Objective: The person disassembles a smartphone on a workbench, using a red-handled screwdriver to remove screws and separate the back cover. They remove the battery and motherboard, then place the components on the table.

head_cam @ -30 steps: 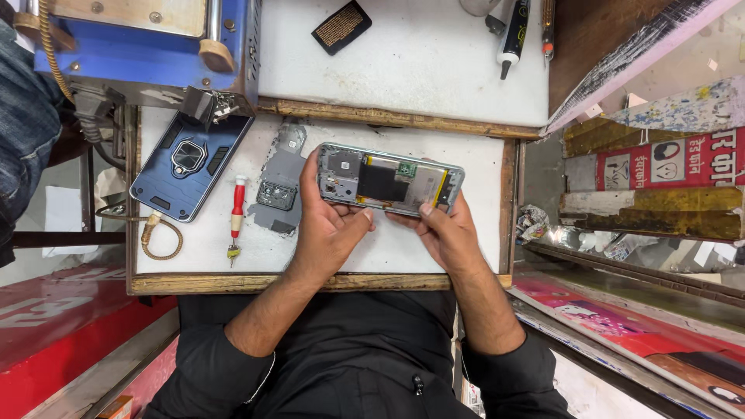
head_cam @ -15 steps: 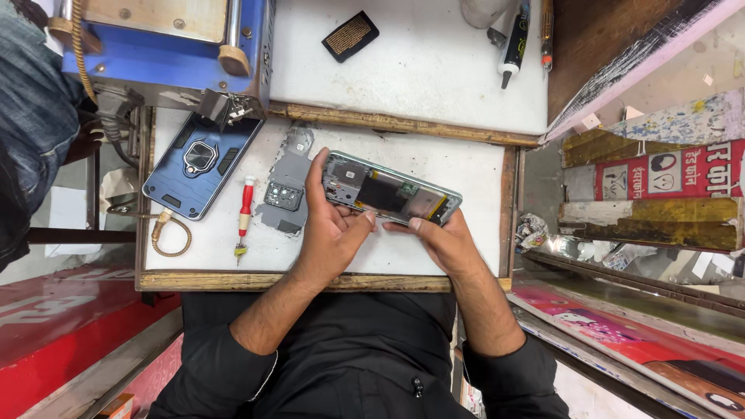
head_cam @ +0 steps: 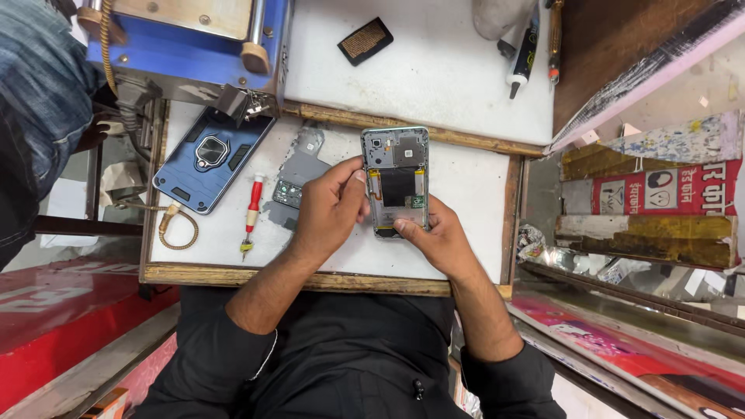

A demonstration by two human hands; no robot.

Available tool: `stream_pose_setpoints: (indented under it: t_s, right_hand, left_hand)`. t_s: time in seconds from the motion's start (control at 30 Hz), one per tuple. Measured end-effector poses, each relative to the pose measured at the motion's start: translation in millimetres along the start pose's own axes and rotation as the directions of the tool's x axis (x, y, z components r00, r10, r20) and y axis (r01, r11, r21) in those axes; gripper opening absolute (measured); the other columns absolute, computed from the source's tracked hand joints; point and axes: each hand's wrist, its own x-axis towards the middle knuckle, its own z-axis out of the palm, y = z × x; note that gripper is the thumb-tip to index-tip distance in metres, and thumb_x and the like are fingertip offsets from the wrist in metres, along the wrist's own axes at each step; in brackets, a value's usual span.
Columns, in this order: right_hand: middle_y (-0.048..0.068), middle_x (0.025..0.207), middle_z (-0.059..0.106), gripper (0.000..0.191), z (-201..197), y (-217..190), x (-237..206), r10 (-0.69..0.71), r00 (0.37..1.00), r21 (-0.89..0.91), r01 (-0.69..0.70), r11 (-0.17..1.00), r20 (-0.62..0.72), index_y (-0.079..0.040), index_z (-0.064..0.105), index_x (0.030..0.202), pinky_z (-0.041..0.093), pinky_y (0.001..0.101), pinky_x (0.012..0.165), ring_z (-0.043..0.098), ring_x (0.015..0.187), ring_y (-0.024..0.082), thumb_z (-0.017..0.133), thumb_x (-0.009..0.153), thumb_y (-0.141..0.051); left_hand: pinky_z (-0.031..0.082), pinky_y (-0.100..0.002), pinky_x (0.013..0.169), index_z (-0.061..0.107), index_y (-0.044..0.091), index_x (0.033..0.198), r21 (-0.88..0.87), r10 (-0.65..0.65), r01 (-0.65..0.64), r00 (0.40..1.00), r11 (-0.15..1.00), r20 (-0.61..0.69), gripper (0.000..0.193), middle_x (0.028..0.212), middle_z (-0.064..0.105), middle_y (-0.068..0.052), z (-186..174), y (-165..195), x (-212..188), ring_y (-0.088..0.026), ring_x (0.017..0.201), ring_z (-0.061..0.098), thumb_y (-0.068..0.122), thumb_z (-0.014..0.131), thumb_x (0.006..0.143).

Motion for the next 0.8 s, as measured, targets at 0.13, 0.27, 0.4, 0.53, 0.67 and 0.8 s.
stream_pose_setpoints:
  t_s: [0.13, 0.27, 0.4, 0.53, 0.67, 0.8]
  right_hand:
    - [0.008, 0.110, 0.076, 0.037, 5, -5, -2, 0.035, 0.998, -0.111, -0.040, 0.993, -0.050, 0.001, 0.060, 0.132, 0.059, 0.0295, 0.086, 0.070, 0.099, 0.012, 0.069, 0.098, -0.011]
    - [0.009, 0.111, 0.077, 0.036, 9, -10, -3, -0.051, 0.998, -0.225, 0.042, 0.973, -0.036, 0.001, 0.062, 0.132, 0.058, 0.0288, 0.088, 0.071, 0.100, 0.012, 0.069, 0.098, -0.011]
    - [0.010, 0.100, 0.080, 0.035, 11, -11, -4, 0.022, 0.998, -0.282, -0.040, 0.959, -0.066, 0.000, 0.065, 0.128, 0.059, 0.0286, 0.079, 0.073, 0.089, 0.012, 0.072, 0.096, -0.012]
    - [0.009, 0.103, 0.080, 0.037, 11, -9, -6, -0.076, 0.997, -0.338, 0.062, 0.939, -0.028, 0.000, 0.063, 0.130, 0.059, 0.0280, 0.084, 0.074, 0.094, 0.011, 0.071, 0.096, -0.011]
    - [0.008, 0.097, 0.080, 0.038, 11, -6, -7, -0.026, 0.999, -0.363, 0.013, 0.932, -0.030, -0.001, 0.064, 0.130, 0.059, 0.0269, 0.079, 0.073, 0.087, 0.010, 0.073, 0.094, -0.013]
    - [0.008, 0.098, 0.080, 0.039, 9, -3, -7, -0.025, 0.999, -0.343, 0.012, 0.939, -0.032, -0.001, 0.064, 0.130, 0.059, 0.0272, 0.079, 0.072, 0.088, 0.009, 0.073, 0.095, -0.014]
  left_hand:
    - [0.049, -0.023, 0.050, 0.065, -0.003, 0.129, 0.097, 0.028, -0.027, 1.000, 0.995, -0.013, 0.031, 0.068, 0.065, 0.001, 3, 6, -1, -0.004, 0.057, 0.060, 0.007, 0.052, 0.104]
    - [0.051, -0.023, 0.051, 0.063, -0.004, 0.122, 0.104, 0.067, -0.065, 0.998, 0.992, -0.016, 0.026, 0.069, 0.067, 0.000, 5, 7, 0, -0.005, 0.057, 0.062, 0.005, 0.051, 0.101]
    - [0.052, -0.024, 0.050, 0.063, -0.003, 0.114, 0.184, 0.121, -0.115, 0.992, 0.976, -0.020, 0.021, 0.066, 0.066, -0.003, 2, 7, -1, -0.008, 0.056, 0.065, 0.004, 0.049, 0.100]
    - [0.053, -0.027, 0.047, 0.056, -0.001, 0.101, 0.212, 0.074, -0.066, 0.997, 0.975, -0.028, 0.013, 0.063, 0.065, -0.004, -1, 7, -3, -0.009, 0.053, 0.066, 0.007, 0.047, 0.104]
    - [0.055, -0.029, 0.049, 0.054, 0.000, 0.099, 0.264, 0.152, -0.140, 0.988, 0.954, -0.023, 0.010, 0.066, 0.066, -0.005, -1, 5, -4, -0.010, 0.054, 0.068, 0.006, 0.048, 0.102]
    - [0.054, -0.028, 0.050, 0.056, 0.000, 0.102, 0.285, 0.163, -0.153, 0.987, 0.946, -0.012, 0.008, 0.065, 0.066, -0.005, -2, 1, -4, -0.011, 0.054, 0.067, 0.003, 0.049, 0.098]
